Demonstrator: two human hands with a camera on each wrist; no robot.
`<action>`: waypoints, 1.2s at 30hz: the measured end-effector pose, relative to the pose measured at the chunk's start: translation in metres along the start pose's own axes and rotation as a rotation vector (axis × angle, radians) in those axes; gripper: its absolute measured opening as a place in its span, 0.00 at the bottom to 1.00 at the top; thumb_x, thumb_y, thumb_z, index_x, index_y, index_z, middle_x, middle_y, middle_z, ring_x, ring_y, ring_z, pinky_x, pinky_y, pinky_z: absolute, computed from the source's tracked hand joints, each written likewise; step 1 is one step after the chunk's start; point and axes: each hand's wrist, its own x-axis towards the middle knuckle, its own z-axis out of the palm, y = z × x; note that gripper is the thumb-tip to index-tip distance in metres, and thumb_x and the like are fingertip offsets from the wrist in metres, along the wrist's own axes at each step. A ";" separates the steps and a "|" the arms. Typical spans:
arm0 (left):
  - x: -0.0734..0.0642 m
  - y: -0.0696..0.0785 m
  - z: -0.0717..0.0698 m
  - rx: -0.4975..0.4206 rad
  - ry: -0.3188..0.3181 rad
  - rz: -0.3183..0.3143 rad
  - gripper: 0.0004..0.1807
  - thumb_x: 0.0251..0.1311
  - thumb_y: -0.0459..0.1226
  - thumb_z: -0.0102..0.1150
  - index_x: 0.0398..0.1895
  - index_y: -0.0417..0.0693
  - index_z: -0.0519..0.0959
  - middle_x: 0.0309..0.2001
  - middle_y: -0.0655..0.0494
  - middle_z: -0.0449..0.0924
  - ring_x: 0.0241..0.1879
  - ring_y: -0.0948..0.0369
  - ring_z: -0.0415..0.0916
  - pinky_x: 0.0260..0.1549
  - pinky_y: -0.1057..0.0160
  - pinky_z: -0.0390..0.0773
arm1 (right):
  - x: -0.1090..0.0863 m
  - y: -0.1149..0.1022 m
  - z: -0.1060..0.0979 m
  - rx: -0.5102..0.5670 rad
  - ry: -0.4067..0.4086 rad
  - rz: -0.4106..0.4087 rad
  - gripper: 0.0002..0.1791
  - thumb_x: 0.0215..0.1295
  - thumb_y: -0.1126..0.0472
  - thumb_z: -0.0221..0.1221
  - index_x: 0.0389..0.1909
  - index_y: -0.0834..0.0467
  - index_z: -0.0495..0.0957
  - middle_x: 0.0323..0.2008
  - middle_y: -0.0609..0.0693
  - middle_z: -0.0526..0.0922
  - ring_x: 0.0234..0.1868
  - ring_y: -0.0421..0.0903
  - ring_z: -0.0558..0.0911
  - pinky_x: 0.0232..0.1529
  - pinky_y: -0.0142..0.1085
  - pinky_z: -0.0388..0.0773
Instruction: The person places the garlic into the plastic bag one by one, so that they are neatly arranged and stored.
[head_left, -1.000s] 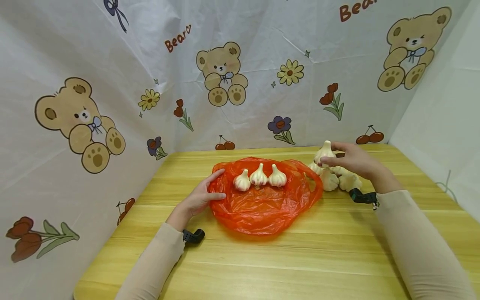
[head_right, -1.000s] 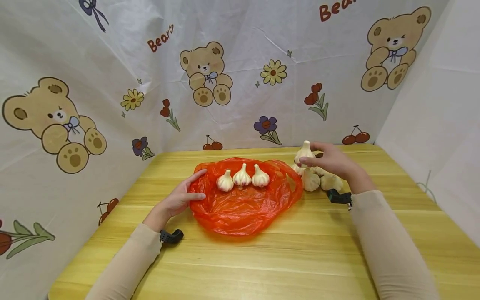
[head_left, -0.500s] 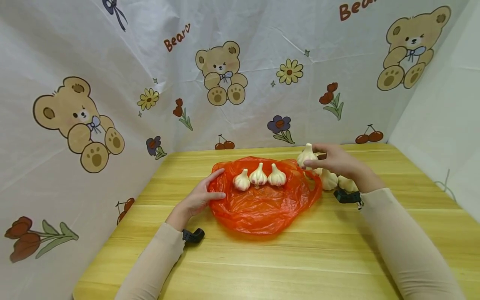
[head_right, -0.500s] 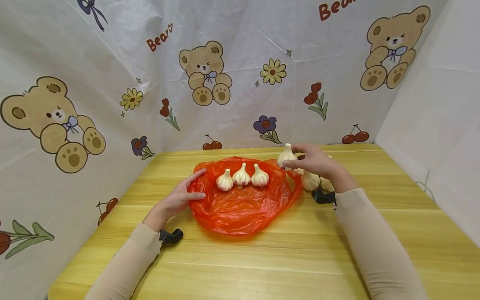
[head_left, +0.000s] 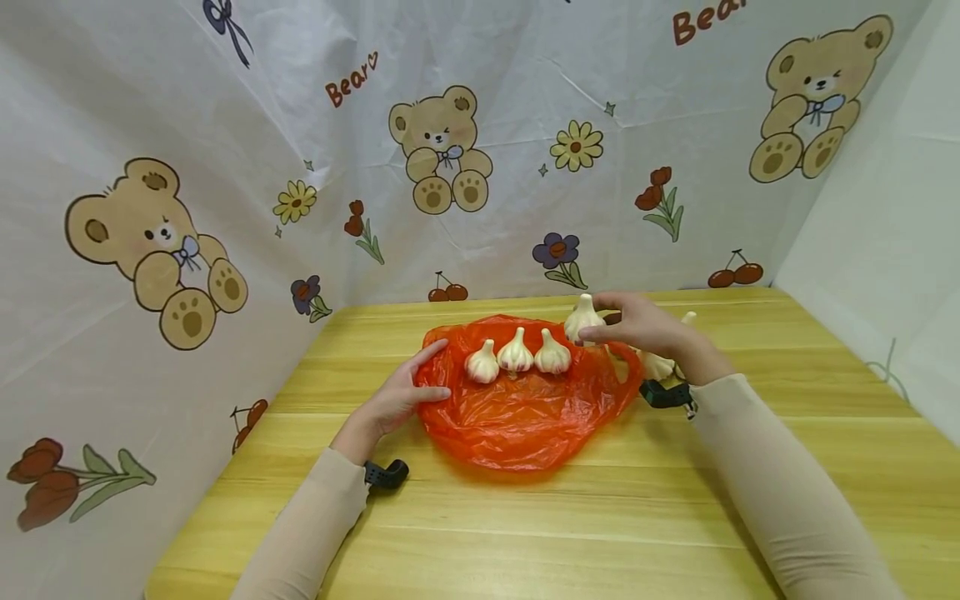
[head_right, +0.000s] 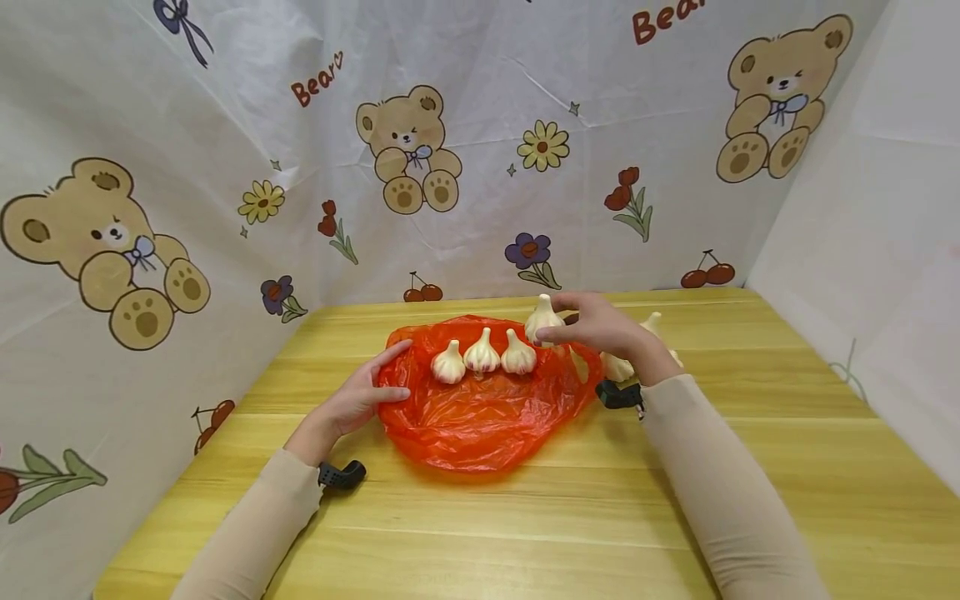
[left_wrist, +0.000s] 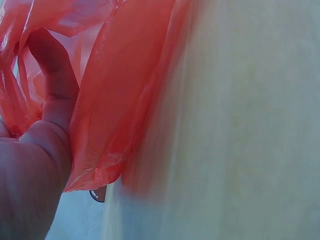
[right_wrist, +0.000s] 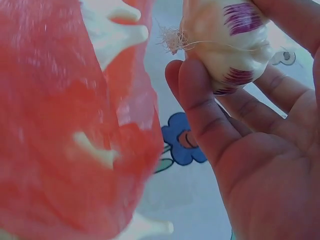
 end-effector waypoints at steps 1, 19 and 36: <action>0.000 0.000 0.000 -0.001 0.001 -0.001 0.49 0.64 0.24 0.61 0.83 0.63 0.53 0.82 0.49 0.48 0.77 0.42 0.57 0.60 0.55 0.81 | 0.002 -0.001 0.002 0.002 -0.006 -0.006 0.31 0.63 0.41 0.70 0.63 0.51 0.77 0.66 0.56 0.76 0.61 0.57 0.82 0.62 0.53 0.81; 0.000 -0.001 0.001 -0.009 -0.013 0.011 0.49 0.64 0.23 0.61 0.83 0.63 0.53 0.82 0.49 0.49 0.77 0.41 0.57 0.60 0.56 0.82 | 0.027 -0.011 0.041 0.009 -0.070 -0.054 0.28 0.60 0.43 0.72 0.56 0.52 0.80 0.61 0.55 0.80 0.65 0.59 0.77 0.68 0.58 0.74; -0.001 0.001 0.001 0.000 -0.003 0.004 0.49 0.64 0.23 0.61 0.83 0.63 0.53 0.82 0.50 0.49 0.77 0.42 0.57 0.60 0.57 0.81 | 0.047 -0.026 0.071 0.008 -0.168 0.000 0.37 0.56 0.40 0.74 0.64 0.51 0.74 0.70 0.56 0.72 0.66 0.57 0.76 0.68 0.55 0.74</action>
